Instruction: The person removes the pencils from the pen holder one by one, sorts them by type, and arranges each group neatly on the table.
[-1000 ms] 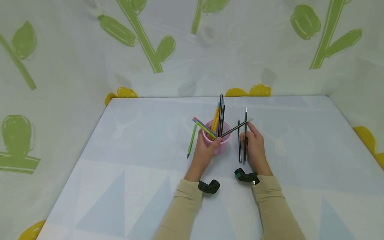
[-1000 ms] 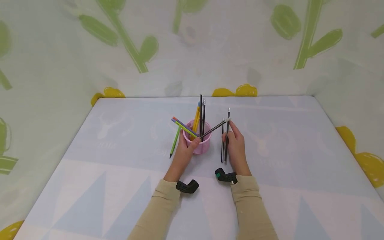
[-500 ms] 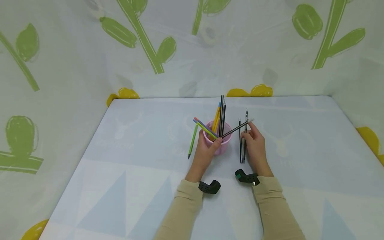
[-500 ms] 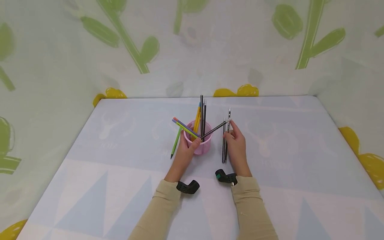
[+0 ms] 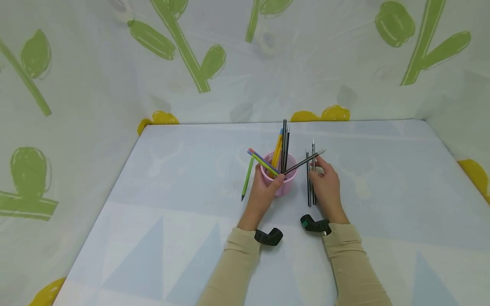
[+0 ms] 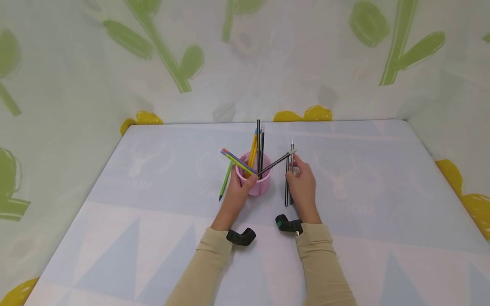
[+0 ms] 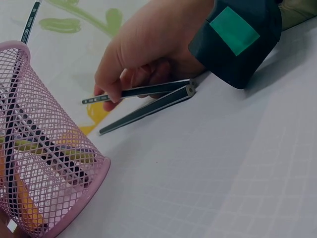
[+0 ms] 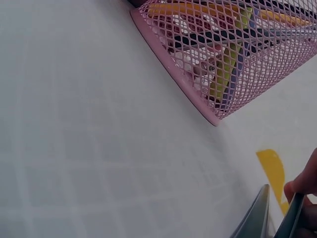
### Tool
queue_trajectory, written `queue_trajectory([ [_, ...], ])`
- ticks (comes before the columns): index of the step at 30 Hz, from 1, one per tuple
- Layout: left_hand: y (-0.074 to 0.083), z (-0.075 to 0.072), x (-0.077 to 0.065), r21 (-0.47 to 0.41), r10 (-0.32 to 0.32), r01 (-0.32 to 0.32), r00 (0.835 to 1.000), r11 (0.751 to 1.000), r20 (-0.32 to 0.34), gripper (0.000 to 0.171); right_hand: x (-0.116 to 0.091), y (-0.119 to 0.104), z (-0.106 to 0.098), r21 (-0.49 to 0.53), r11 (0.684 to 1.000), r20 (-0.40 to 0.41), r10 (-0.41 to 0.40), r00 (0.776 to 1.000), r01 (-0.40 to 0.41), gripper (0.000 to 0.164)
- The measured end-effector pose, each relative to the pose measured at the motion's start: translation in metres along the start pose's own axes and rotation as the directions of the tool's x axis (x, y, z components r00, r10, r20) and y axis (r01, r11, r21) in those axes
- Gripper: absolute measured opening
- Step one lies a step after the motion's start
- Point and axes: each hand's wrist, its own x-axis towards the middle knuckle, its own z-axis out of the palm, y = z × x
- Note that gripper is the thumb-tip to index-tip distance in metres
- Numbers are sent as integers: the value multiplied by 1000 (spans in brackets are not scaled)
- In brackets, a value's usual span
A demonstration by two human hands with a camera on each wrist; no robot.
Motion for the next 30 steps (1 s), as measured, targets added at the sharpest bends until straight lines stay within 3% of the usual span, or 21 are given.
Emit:
queue_trajectory([
  [8,18,0,-6,32,2,-2,1000,999,10,64,1,0,1,-111,993,-31,-29,999,25,54],
  [16,17,0,-6,37,2,-2,1000,999,3,64,0,1,2,-92,995,-62,-37,997,31,44],
  [21,16,-1,-7,30,0,0,1000,1000,2,64,-2,2,3,6,1000,-69,24,997,-23,35],
  [24,16,-1,-7,27,5,-5,1000,1000,7,64,-2,1,3,112,994,-74,9,997,0,28],
  [30,15,-1,-6,39,-12,12,1000,999,0,64,-6,-4,4,370,923,-76,-82,994,104,20],
])
